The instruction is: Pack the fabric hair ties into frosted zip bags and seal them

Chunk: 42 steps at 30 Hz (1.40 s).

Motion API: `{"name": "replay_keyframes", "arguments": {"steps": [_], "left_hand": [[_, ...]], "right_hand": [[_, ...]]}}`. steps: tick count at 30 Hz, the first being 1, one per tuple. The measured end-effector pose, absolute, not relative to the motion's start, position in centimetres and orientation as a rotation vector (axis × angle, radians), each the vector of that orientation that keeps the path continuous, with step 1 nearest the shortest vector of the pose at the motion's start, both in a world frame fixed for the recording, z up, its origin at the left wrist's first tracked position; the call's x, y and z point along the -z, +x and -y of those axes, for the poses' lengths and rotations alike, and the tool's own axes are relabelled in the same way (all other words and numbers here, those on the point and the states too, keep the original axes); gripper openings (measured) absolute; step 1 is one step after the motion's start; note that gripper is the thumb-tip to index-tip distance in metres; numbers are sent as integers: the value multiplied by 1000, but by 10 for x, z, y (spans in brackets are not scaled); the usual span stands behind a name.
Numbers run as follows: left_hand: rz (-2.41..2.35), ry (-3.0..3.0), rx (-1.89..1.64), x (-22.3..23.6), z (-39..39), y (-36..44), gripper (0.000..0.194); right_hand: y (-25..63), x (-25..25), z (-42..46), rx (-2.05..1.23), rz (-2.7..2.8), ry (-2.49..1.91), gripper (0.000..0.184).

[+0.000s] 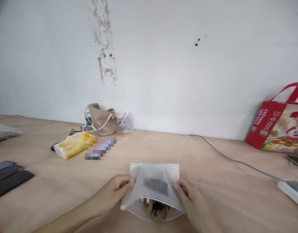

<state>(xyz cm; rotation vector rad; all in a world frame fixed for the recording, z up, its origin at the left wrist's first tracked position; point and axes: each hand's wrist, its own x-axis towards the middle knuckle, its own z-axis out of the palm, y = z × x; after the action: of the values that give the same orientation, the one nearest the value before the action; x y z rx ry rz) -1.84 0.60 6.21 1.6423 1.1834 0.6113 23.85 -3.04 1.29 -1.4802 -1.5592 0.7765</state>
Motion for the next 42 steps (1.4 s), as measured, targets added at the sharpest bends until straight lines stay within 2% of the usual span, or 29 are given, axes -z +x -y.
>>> {"name": "replay_keyframes", "arguments": {"steps": [5, 15, 21, 33, 36, 40, 42], "left_hand": [[-1127, 1905, -928, -66, -2, -27, 33], [-1038, 1840, -784, -45, 10, -45, 28], [-1058, 1834, -906, -51, 7, -47, 25], [-1094, 1569, -1230, -70, -30, -25, 26], [-1107, 1518, -1321, -67, -48, -18, 23], [-1107, 1461, -1394, -54, -67, -8, 23], [-1096, 1444, -1393, -49, -71, -6, 24]], "right_hand": [[252, -17, 43, -489, 1743, -1360, 29], [254, -4, 61, -429, 2026, -1340, 27], [248, -7, 56, -446, 1747, -1382, 30], [236, -41, 15, -769, 1381, -1235, 31], [236, -37, -5, -760, 1266, -1249, 32], [236, -30, -25, -738, 1139, -1254, 45], [236, -26, -29, -743, 1124, -1241, 43]]}}
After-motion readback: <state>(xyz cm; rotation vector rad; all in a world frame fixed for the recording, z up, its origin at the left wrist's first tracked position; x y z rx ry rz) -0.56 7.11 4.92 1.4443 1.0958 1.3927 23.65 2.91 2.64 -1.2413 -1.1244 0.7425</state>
